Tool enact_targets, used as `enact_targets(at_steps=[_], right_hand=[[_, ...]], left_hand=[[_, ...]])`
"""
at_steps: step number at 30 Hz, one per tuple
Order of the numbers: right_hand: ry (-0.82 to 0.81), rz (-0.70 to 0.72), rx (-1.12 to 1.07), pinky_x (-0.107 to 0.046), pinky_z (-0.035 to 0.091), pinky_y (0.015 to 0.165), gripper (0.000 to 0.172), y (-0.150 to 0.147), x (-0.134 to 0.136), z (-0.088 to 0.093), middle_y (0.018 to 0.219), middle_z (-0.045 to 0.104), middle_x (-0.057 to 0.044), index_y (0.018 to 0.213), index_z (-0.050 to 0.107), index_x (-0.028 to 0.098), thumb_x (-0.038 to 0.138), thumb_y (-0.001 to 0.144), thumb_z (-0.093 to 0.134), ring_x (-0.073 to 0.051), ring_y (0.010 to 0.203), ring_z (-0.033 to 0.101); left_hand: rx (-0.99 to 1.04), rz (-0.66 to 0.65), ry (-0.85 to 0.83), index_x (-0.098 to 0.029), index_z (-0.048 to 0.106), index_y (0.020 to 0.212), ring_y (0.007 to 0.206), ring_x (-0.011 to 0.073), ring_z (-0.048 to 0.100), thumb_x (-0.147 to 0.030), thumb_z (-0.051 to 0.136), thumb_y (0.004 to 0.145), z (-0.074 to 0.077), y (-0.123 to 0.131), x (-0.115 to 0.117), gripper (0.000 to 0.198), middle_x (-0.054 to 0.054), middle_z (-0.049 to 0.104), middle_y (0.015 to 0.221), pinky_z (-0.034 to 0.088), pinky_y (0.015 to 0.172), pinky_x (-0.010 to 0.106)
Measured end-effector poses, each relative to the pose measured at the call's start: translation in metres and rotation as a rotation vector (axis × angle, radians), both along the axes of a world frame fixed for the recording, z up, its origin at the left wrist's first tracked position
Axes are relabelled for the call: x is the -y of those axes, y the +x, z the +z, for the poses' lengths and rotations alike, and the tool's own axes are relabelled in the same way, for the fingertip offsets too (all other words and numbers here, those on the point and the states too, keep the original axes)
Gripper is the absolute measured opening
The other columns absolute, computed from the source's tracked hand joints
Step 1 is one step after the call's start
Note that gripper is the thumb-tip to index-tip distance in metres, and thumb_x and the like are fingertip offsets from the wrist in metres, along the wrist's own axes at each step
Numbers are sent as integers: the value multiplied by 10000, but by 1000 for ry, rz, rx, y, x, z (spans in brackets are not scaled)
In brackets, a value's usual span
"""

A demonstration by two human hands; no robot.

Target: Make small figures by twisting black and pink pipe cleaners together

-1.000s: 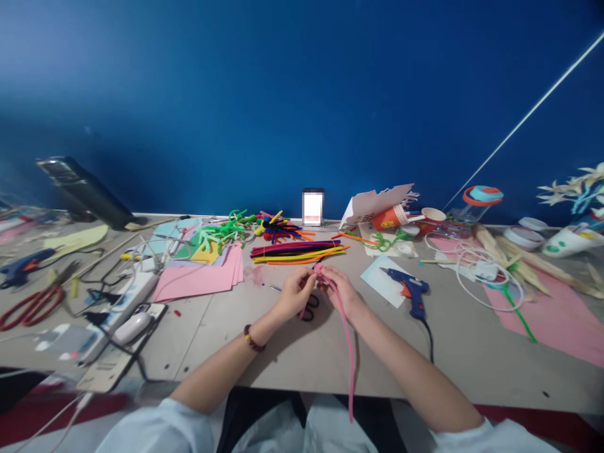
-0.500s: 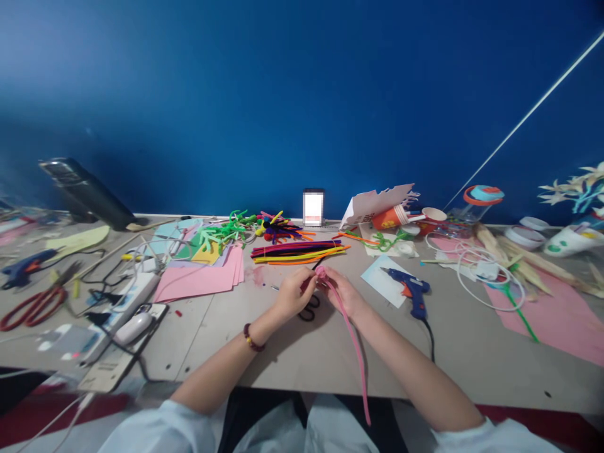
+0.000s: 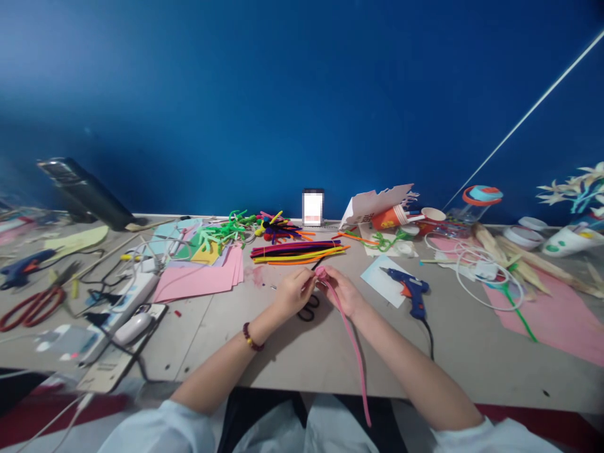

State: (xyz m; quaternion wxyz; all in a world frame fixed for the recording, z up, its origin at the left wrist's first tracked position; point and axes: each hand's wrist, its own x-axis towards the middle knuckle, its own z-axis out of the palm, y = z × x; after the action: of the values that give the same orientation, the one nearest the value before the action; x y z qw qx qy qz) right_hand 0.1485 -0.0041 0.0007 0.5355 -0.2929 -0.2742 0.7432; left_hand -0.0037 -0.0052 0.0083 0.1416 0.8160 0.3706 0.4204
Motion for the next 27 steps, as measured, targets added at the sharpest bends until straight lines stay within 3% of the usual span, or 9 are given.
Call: enact_targets(at_steps=[4, 10, 14, 19, 27], right_hand=[[9, -55, 104, -244, 455, 610, 160, -1, 2, 4, 718, 645, 18, 721, 654, 207, 346, 667, 713, -124, 654, 563], [70, -92, 113, -214, 409, 470, 196, -2, 3, 9, 741, 624, 18, 786, 583, 236, 376, 702, 692, -132, 638, 560], [124, -167, 199, -208, 434, 501, 204, -1, 2, 9, 773, 625, 22, 821, 596, 238, 346, 694, 713, -115, 629, 564], [312, -262, 422, -265, 497, 634, 222, 1, 2, 11, 866, 663, -15, 907, 659, 242, 359, 720, 685, -141, 690, 609], [404, -365, 634, -313, 525, 678, 159, 1, 7, 8, 829, 686, -37, 853, 698, 234, 324, 722, 684, -171, 705, 626]], left_hand=[[106, -27, -123, -175, 604, 850, 676, 145, 534, -334, 417, 903, 1, 0, -2, 251, 52, 592, 736, 414, 642, 264], [488, -143, -703, -157, 588, 780, 544, 91, 474, -507, 487, 841, 4, 2, -5, 369, -12, 518, 611, 395, 533, 212], [619, -203, -905, -152, 571, 753, 514, 71, 474, -533, 583, 765, 7, 4, -3, 382, -22, 509, 604, 397, 502, 191], [593, -218, -962, -152, 551, 728, 446, 58, 452, -546, 573, 769, 11, 3, 0, 397, -40, 480, 562, 399, 461, 189], [478, -172, -819, -150, 561, 742, 450, 59, 445, -561, 527, 792, 5, 10, 4, 415, -47, 463, 556, 356, 431, 178]])
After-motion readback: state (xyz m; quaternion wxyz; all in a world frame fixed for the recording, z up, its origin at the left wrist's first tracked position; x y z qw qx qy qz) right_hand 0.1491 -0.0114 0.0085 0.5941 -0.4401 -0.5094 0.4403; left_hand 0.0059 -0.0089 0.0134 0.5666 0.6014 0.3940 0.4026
